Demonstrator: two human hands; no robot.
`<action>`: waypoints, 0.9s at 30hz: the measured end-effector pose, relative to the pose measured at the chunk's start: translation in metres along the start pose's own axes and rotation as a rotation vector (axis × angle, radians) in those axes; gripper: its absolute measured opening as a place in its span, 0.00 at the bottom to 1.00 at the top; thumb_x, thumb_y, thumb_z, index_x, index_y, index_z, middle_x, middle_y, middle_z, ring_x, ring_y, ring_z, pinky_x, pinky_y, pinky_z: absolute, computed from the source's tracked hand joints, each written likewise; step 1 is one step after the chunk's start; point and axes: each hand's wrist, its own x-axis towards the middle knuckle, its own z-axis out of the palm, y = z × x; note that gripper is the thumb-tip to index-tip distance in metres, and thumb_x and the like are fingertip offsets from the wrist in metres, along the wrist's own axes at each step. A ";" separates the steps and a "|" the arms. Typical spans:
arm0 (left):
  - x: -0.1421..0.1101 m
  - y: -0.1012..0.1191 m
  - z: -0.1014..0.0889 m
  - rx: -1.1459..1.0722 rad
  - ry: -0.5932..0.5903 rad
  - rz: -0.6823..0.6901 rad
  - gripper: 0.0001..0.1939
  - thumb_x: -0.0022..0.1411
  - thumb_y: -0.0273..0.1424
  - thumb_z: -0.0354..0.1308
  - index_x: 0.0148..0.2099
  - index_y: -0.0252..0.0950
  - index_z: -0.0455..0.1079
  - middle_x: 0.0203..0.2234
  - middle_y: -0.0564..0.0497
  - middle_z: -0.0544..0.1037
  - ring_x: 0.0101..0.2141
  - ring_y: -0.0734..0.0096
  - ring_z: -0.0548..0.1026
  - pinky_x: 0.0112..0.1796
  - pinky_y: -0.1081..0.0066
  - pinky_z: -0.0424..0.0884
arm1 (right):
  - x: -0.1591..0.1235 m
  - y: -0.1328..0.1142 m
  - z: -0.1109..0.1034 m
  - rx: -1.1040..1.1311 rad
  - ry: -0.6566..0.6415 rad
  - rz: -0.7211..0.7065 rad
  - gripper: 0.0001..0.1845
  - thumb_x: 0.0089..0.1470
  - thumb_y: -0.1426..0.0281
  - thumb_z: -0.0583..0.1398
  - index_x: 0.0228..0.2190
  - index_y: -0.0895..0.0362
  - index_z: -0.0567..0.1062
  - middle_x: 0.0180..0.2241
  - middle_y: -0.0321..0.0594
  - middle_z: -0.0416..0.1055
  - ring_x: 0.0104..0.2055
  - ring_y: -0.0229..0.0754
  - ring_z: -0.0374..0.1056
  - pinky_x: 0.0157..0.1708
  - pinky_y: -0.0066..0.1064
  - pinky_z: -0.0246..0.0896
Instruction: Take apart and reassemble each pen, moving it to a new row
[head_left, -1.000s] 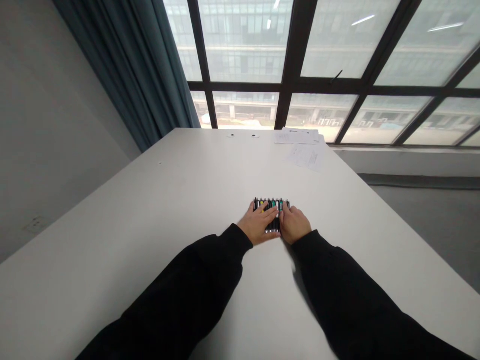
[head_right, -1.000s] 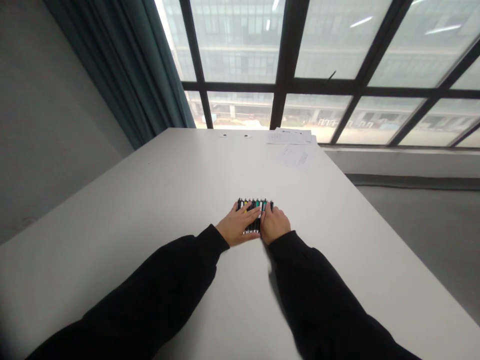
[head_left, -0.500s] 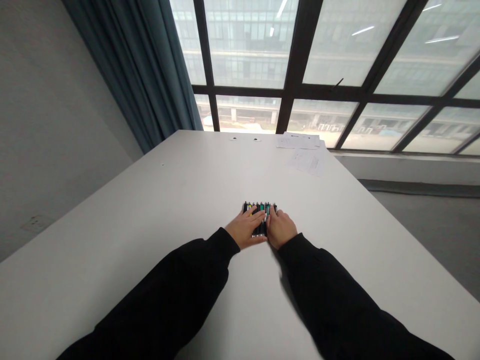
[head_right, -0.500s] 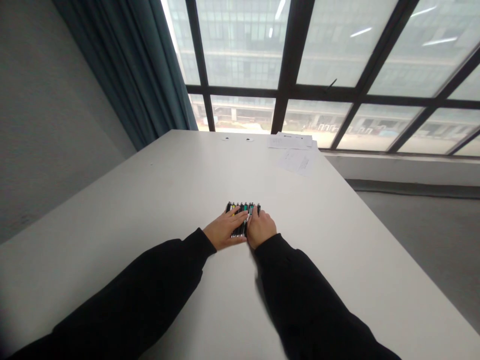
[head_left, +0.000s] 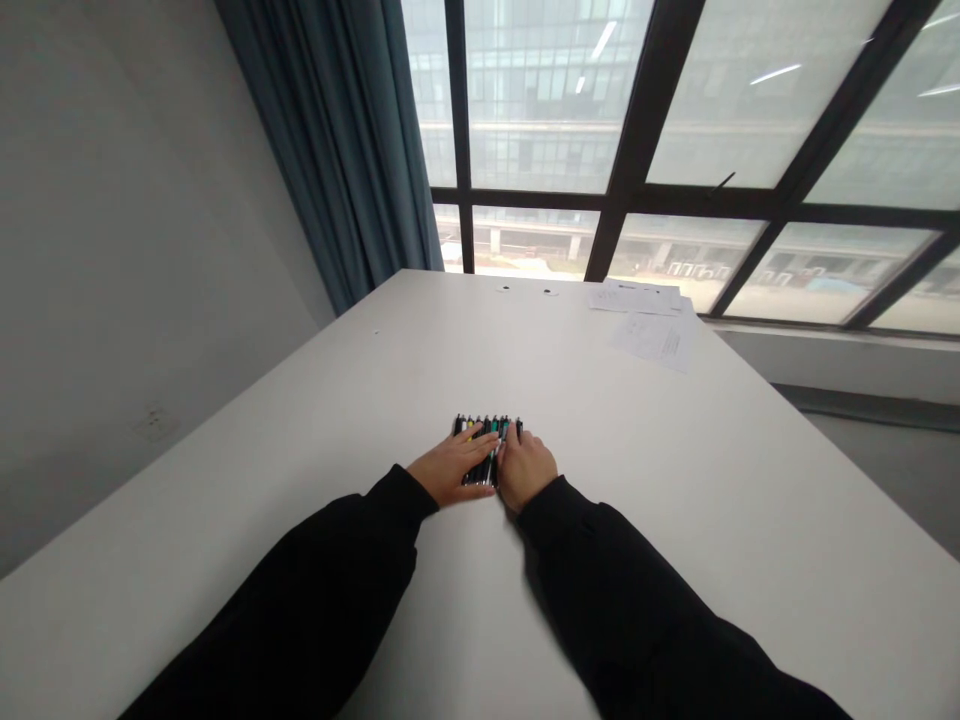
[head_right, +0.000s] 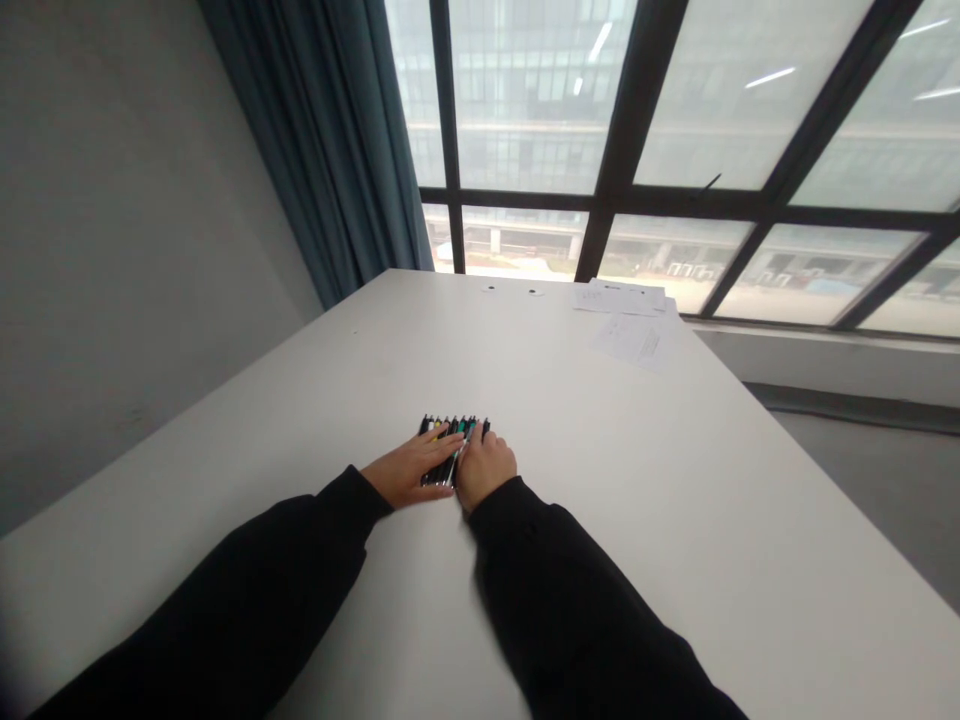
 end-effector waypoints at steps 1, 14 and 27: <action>-0.002 -0.002 -0.002 -0.002 -0.009 0.001 0.37 0.60 0.46 0.59 0.66 0.34 0.59 0.64 0.38 0.61 0.66 0.47 0.51 0.63 0.49 0.53 | 0.001 -0.003 0.001 0.004 0.004 0.009 0.25 0.66 0.68 0.46 0.60 0.68 0.61 0.48 0.62 0.70 0.47 0.53 0.69 0.45 0.41 0.64; -0.005 0.002 0.001 0.161 -0.028 -0.091 0.29 0.69 0.37 0.44 0.71 0.45 0.47 0.68 0.46 0.52 0.68 0.49 0.45 0.61 0.36 0.38 | 0.001 0.006 0.000 0.143 0.057 0.064 0.25 0.64 0.65 0.51 0.58 0.64 0.65 0.44 0.54 0.73 0.45 0.51 0.70 0.47 0.37 0.61; -0.027 0.051 -0.005 0.134 0.051 0.199 0.47 0.57 0.58 0.53 0.70 0.38 0.49 0.68 0.39 0.53 0.67 0.41 0.47 0.62 0.40 0.33 | -0.090 0.065 -0.006 0.166 0.178 -0.330 0.32 0.58 0.57 0.57 0.58 0.63 0.67 0.53 0.58 0.66 0.55 0.57 0.62 0.53 0.48 0.60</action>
